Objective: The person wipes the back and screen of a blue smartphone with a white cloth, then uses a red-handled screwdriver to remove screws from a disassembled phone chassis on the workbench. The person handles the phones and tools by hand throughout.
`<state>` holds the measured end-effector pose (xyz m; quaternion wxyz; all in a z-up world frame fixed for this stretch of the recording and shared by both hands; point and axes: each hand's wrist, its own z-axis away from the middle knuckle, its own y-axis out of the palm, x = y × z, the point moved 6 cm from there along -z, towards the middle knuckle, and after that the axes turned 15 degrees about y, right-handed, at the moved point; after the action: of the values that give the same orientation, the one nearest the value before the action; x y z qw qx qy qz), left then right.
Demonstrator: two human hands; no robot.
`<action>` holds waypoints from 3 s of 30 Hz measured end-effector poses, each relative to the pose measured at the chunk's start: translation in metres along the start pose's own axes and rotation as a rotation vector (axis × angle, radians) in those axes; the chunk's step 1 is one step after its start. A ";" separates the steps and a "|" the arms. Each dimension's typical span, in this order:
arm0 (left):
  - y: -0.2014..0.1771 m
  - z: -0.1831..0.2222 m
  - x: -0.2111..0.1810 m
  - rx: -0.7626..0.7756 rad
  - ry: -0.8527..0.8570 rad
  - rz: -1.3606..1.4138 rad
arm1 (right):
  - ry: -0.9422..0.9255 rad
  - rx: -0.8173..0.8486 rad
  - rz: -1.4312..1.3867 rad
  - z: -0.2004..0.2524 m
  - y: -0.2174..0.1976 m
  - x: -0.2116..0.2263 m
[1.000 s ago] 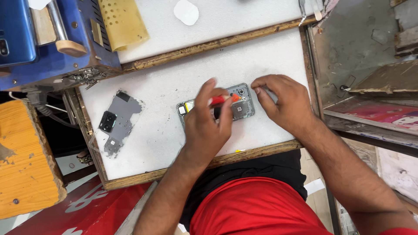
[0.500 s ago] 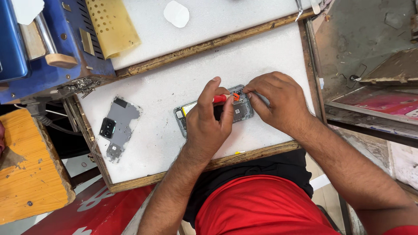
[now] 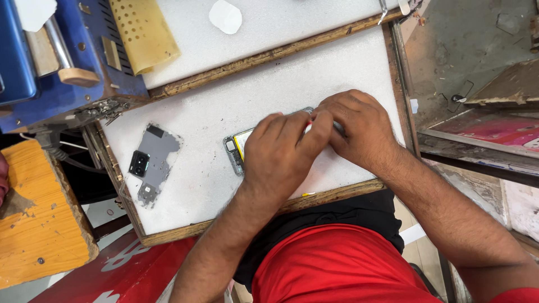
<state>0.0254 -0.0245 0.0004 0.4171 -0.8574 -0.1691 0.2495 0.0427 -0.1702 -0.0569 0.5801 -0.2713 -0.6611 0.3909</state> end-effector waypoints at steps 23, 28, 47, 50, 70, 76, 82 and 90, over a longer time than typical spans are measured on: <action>-0.016 0.070 0.036 -0.386 -0.337 0.192 | -0.152 -0.013 0.133 -0.005 -0.020 0.036; -0.014 0.088 0.045 -0.434 -0.387 0.291 | 0.020 0.128 0.132 -0.022 -0.017 0.042; -0.009 0.033 0.026 -0.355 -0.227 0.239 | 0.071 0.017 -0.008 -0.011 -0.018 0.022; -0.002 0.016 0.027 -0.293 -0.192 0.179 | 0.094 -0.006 0.009 -0.007 -0.012 0.018; 0.000 -0.019 0.013 -0.074 -0.027 0.156 | 0.155 0.041 -0.008 -0.004 -0.001 -0.004; 0.026 -0.024 0.027 0.449 -0.271 0.041 | 0.132 -0.010 -0.056 -0.001 -0.006 -0.004; 0.006 -0.032 0.011 0.100 -0.045 0.014 | 0.163 0.034 -0.048 -0.004 -0.003 -0.006; 0.003 -0.040 0.015 0.227 -0.032 -0.010 | 0.157 0.053 -0.043 -0.002 -0.005 -0.002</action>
<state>0.0610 -0.0440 0.0153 0.5099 -0.7998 -0.1506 0.2787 0.0457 -0.1739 -0.0542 0.6455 -0.2713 -0.6087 0.3731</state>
